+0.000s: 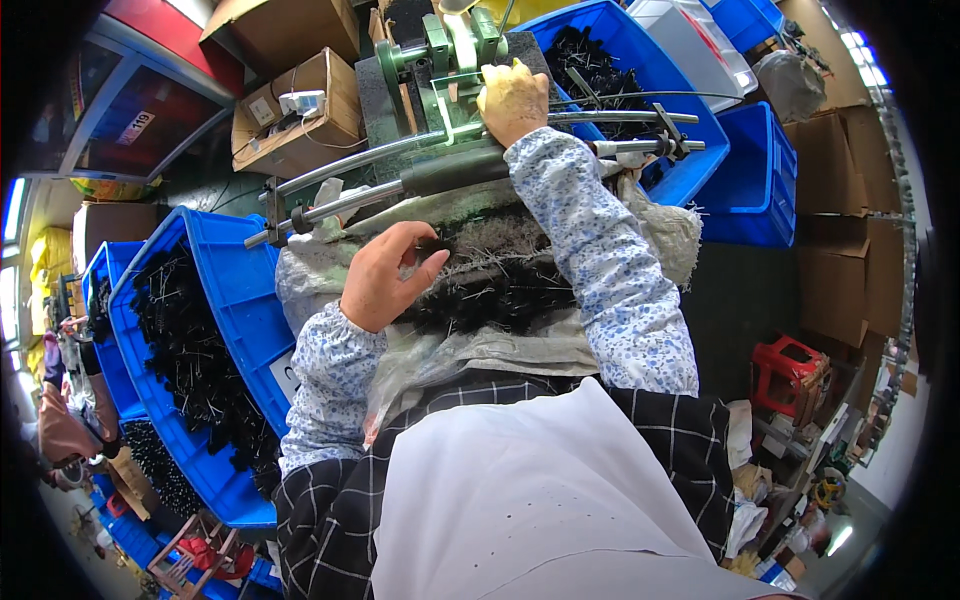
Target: The person operates a green benchtop machine to process small black components. They pick up the components from a white sack, feed them into the machine's mechanism, and then place the processed items into a blue plastic bin. The person repeats this cycle continuously, occasionally adjusting the pile of components in the sack.
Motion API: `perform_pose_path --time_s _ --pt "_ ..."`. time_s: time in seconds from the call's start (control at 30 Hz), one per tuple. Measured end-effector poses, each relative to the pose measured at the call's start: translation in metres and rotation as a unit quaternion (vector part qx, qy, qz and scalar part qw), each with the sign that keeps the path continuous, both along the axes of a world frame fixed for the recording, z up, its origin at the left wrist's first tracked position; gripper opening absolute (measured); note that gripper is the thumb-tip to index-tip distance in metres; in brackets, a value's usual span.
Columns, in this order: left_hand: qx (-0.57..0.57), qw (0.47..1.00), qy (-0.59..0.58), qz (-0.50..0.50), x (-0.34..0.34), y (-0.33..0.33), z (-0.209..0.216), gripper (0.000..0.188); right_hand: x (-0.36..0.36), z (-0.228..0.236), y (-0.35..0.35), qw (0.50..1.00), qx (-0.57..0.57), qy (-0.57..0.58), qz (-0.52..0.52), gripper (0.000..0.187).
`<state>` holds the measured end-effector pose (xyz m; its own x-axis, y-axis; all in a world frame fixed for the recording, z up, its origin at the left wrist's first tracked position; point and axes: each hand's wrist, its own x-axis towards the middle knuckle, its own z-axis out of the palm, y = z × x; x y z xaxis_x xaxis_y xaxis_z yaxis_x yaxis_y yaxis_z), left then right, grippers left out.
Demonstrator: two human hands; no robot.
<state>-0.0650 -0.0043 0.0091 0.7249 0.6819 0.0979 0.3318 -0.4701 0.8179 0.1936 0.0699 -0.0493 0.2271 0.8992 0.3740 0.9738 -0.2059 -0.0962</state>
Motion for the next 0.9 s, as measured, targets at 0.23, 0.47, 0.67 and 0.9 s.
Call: perform_pose_path --time_s 0.23,0.47,0.67,0.9 --pt "-0.014 0.999 -0.037 0.019 -0.018 0.007 0.003 0.019 0.046 0.002 -0.016 0.999 0.009 -0.025 -0.019 0.018" --pt "-0.077 0.987 -0.142 0.005 -0.008 0.014 -0.01 0.017 0.117 0.0 -0.005 0.997 -0.055 0.017 -0.045 0.028" --pt "-0.127 0.979 -0.155 -0.027 0.004 0.011 -0.016 0.016 0.13 0.045 -0.017 0.988 -0.101 0.048 -0.103 0.026" --pt "-0.107 0.968 -0.226 0.014 0.036 0.005 -0.025 0.016 0.03 0.075 -0.09 0.937 -0.151 0.268 0.163 0.031"
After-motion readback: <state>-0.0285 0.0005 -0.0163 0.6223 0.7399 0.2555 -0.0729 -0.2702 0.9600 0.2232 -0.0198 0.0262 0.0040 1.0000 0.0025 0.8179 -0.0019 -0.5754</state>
